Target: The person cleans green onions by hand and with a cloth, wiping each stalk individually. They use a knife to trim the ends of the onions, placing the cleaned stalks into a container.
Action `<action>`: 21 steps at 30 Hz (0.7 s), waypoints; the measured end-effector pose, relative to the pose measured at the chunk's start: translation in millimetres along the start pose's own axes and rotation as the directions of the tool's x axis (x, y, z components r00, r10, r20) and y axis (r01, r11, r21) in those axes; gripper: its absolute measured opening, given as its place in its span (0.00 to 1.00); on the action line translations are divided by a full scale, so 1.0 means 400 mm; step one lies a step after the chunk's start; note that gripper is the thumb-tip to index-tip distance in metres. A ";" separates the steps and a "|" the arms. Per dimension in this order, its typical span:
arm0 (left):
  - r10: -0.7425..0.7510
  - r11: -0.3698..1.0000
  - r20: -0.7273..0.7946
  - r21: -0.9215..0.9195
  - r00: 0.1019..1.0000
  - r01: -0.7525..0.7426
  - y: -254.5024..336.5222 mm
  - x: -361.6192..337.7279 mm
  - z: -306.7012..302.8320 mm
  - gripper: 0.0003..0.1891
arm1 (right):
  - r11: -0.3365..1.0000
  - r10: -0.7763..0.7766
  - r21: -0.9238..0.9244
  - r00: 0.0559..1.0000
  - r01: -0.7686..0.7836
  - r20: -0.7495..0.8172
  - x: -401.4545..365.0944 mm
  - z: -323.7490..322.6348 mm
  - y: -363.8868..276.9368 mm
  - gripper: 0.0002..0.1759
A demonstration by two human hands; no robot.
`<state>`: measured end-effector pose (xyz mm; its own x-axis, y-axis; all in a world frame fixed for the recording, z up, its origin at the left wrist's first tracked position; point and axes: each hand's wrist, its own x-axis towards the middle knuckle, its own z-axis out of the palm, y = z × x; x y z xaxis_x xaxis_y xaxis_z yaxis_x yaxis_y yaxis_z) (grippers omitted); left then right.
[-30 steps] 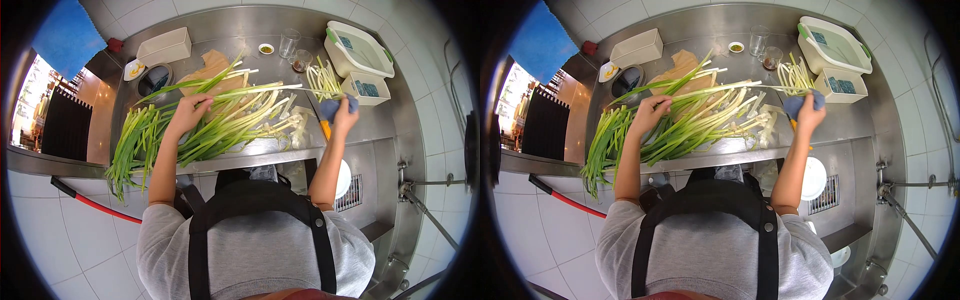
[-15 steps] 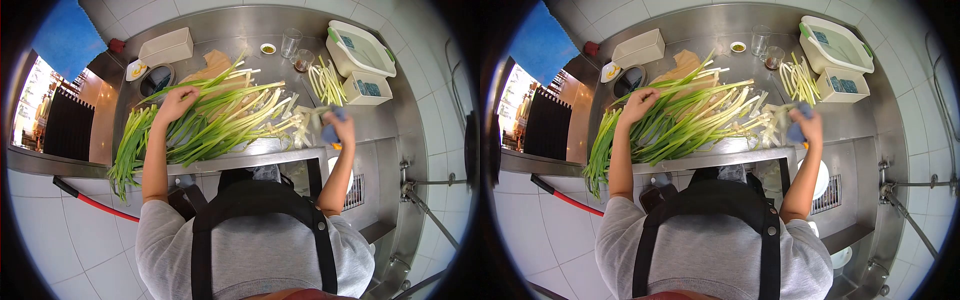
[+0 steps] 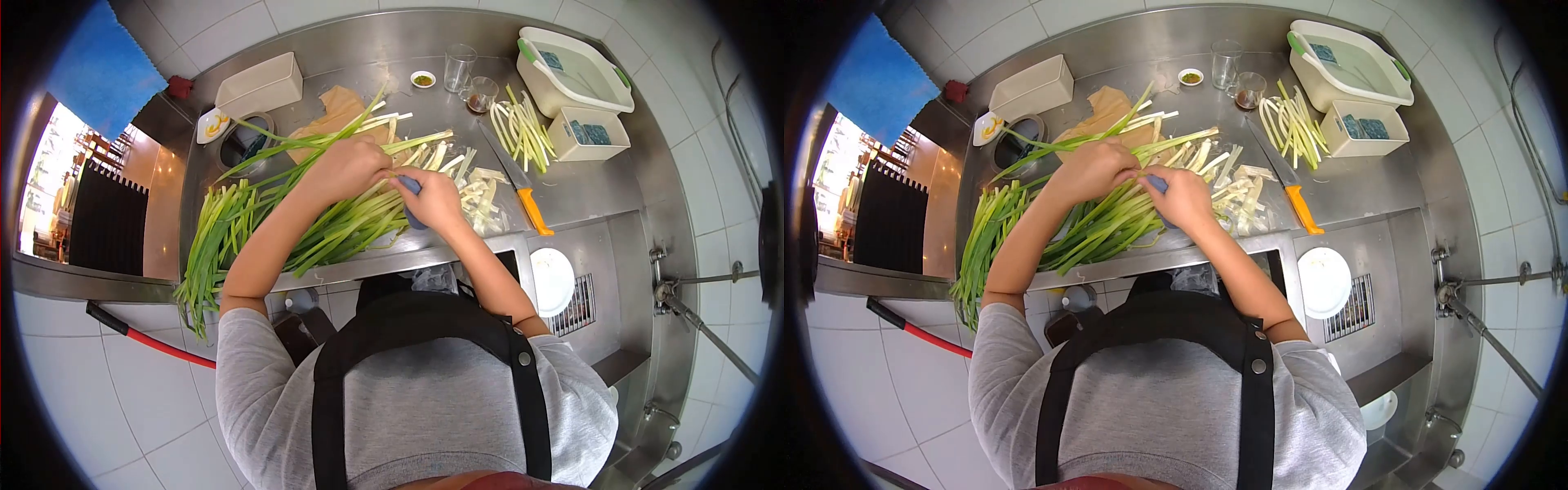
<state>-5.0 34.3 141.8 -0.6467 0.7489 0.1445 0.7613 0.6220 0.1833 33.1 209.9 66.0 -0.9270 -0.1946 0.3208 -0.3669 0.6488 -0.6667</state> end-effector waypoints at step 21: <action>-0.358 0.870 -0.223 -0.433 0.907 0.237 -0.087 -0.155 -0.073 0.08 | 0.560 0.702 0.828 0.528 0.007 -0.479 -0.051 -0.307 0.447 0.09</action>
<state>7.1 -40.3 155.1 -0.8695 0.4054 0.2821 0.4883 0.6191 0.6151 -3.9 420.3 23.0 -0.7093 0.7045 0.0235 -0.2765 -0.2474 -0.9286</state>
